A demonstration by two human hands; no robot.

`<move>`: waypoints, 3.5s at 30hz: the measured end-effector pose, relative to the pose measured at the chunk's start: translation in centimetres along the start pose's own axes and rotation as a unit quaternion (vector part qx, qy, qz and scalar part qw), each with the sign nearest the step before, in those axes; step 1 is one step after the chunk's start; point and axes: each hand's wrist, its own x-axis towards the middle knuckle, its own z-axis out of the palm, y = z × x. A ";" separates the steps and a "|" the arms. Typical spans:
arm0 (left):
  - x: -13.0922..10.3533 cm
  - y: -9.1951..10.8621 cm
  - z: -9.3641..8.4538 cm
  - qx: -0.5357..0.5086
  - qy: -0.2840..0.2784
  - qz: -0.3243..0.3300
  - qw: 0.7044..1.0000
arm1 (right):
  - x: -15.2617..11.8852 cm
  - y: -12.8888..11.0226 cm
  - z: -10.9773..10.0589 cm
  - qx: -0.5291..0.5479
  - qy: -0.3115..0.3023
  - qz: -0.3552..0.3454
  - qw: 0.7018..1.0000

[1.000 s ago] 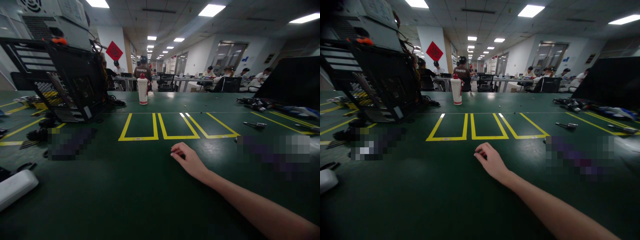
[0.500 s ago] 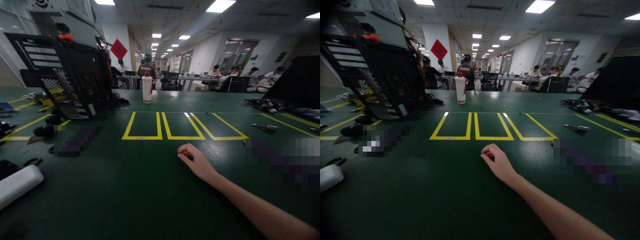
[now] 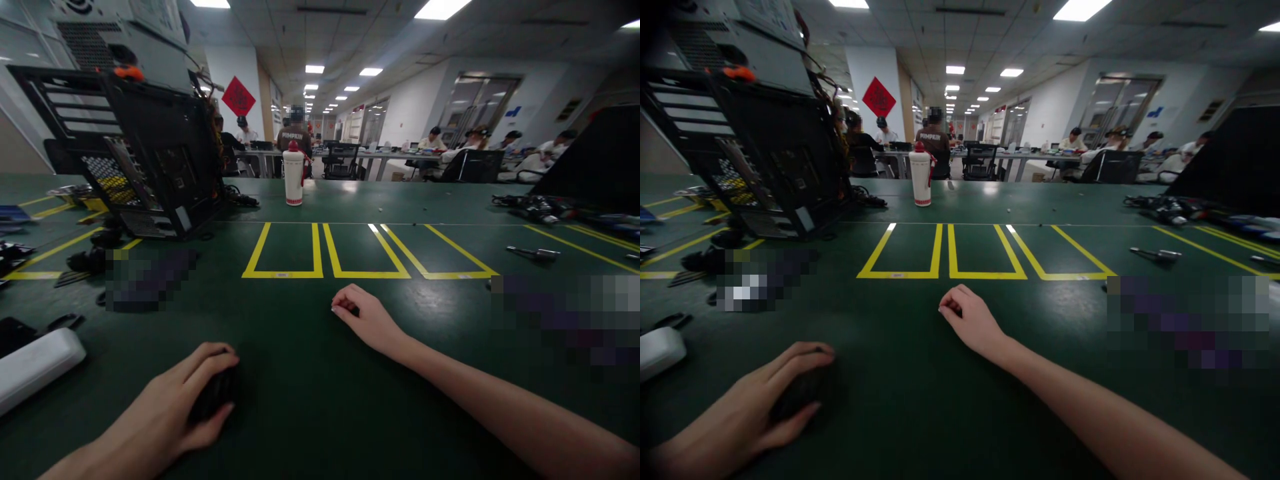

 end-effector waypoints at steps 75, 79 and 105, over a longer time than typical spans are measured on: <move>15.5 4.4 6.1 -0.068 -0.013 0.169 0.983 | 2.3 1.3 0.5 0.348 -0.022 0.007 0.937; 15.6 4.4 6.2 -0.065 -0.014 0.172 0.983 | 2.2 1.3 0.5 0.366 -0.032 -0.003 0.930; 15.7 4.3 6.2 -0.058 -0.007 0.172 0.983 | 2.4 0.8 0.7 0.352 0.018 0.003 0.936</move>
